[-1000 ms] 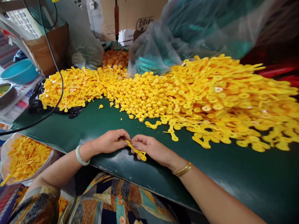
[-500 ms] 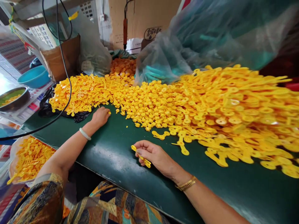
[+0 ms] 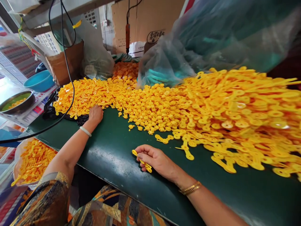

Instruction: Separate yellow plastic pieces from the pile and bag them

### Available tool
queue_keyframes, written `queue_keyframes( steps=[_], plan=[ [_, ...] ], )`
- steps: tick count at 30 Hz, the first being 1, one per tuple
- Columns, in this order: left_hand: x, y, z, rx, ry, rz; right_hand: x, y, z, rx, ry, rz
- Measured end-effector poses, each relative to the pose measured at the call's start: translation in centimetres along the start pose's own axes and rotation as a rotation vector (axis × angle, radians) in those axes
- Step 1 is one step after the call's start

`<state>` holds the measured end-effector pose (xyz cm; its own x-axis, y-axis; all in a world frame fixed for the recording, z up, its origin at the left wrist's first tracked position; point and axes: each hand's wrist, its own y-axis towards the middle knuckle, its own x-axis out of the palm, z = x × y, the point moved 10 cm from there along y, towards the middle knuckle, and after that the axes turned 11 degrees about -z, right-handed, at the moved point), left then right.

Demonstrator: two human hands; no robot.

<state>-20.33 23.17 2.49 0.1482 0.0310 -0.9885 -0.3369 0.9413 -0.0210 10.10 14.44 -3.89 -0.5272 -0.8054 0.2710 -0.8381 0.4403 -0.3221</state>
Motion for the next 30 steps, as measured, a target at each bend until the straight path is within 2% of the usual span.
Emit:
queue_keyframes(
  steps=[4, 9, 12, 15, 20, 25, 28, 30],
  plan=[
    [0.5, -1.1, 0.4, 0.038, -0.112, -0.046, 0.2, 0.0, -0.2, 0.001, -0.001, -0.003],
    [1.6, -3.4, 2.1, 0.154, -0.296, -0.180, 0.3, -0.1, -0.5, -0.019, 0.006, -0.015],
    [2.9, -5.6, 3.4, 0.202, -0.658, -0.286, 0.0, -0.2, -0.8, -0.049, 0.050, 0.002],
    [4.3, -8.1, 5.7, 0.255, -1.031, -0.391, -1.0, -0.4, -1.7, -0.111, 0.054, 0.084],
    [5.0, -11.6, 10.0, 0.311, -1.039, -0.433, -2.9, -1.7, -4.2, -0.299, -0.032, 0.307],
    [5.3, -14.0, 14.1, 0.391, -1.122, -0.511, -2.5, -2.1, -4.8, -0.335, -0.152, 0.344],
    [5.8, -14.7, 15.1, 0.354, -1.307, -0.531, -2.3, -2.1, -4.7, -0.314, -0.221, 0.343],
    [6.0, -14.9, 15.0, 0.300, -1.432, -0.493, -2.4, -2.2, -4.6, -0.316, -0.220, 0.361]
  ],
)
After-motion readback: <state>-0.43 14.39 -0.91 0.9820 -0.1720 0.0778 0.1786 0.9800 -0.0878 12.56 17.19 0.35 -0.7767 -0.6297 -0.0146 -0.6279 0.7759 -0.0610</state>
